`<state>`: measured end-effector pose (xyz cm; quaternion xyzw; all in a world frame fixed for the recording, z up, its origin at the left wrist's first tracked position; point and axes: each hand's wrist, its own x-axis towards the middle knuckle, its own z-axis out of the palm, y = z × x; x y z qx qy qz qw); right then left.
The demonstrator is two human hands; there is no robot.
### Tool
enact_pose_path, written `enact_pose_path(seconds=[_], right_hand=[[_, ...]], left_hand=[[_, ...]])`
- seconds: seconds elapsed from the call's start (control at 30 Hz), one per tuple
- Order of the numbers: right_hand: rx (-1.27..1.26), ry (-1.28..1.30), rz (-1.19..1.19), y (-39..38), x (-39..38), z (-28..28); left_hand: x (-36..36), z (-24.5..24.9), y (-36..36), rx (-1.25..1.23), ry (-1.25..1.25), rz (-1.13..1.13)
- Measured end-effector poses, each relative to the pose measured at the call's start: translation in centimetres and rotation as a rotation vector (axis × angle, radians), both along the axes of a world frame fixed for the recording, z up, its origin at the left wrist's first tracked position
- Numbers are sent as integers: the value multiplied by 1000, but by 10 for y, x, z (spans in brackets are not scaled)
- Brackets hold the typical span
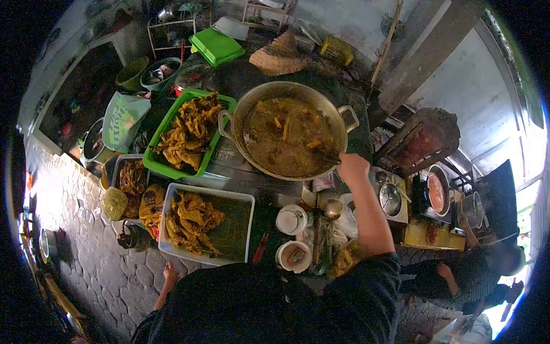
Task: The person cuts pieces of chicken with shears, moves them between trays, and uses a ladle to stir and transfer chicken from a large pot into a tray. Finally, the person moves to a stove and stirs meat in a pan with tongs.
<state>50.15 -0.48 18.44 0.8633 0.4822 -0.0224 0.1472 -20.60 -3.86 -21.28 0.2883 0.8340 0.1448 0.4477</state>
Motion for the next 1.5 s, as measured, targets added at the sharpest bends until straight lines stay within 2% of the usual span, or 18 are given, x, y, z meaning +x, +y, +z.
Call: enact_pose_path(seconds=[0.17,0.23,0.33,0.47,0.53,0.57,0.63,0.77,0.87,0.93,0.97,1.03,1.07,1.13,1.23,1.33,1.4,1.5], right_hand=[[-22,1,-60,21,-6,-35],[81,49,-102,19,-3,-34],[-37,37,-91,9,-4,4],[86,48,-97,8,-4,37],[254,-5,-140,22,-6,46],[258,-6,-141,32,1,41],[315,-9,-102,59,16,20],[256,-52,-91,100,27,-14],[166,-56,-168,113,39,-27],[161,-81,-203,114,37,-24],[138,-88,-268,110,36,-22],[112,-99,-326,104,26,-8],[140,-104,-344,99,21,-1],[166,-109,-360,91,19,0],[246,-172,-315,89,20,3],[230,-70,-217,106,8,6],[364,32,-137,126,11,-11],[242,24,-78,156,-2,-18]], left_hand=[[-11,-16,-11,-80,121,-114],[-8,-16,-10,-138,101,-88],[-1,-17,-3,-110,73,-18],[1,-6,5,-84,34,16],[-10,-21,7,-84,8,-283],[-9,-26,8,-81,7,-284],[-4,-29,11,-87,4,27],[-4,-27,8,-75,37,18],[-5,-5,0,-92,64,-64],[-11,-4,-8,-32,120,-278],[-12,-5,-10,-34,118,-272],[-21,-14,-17,-61,344,-373],[-27,-19,-19,-65,341,-369],[-35,-24,-19,-33,9,67],[-25,-16,-19,-129,112,-3],[-21,-16,-10,-89,79,27],[-20,-24,-2,-64,72,38],[-16,-31,13,-32,66,22]])
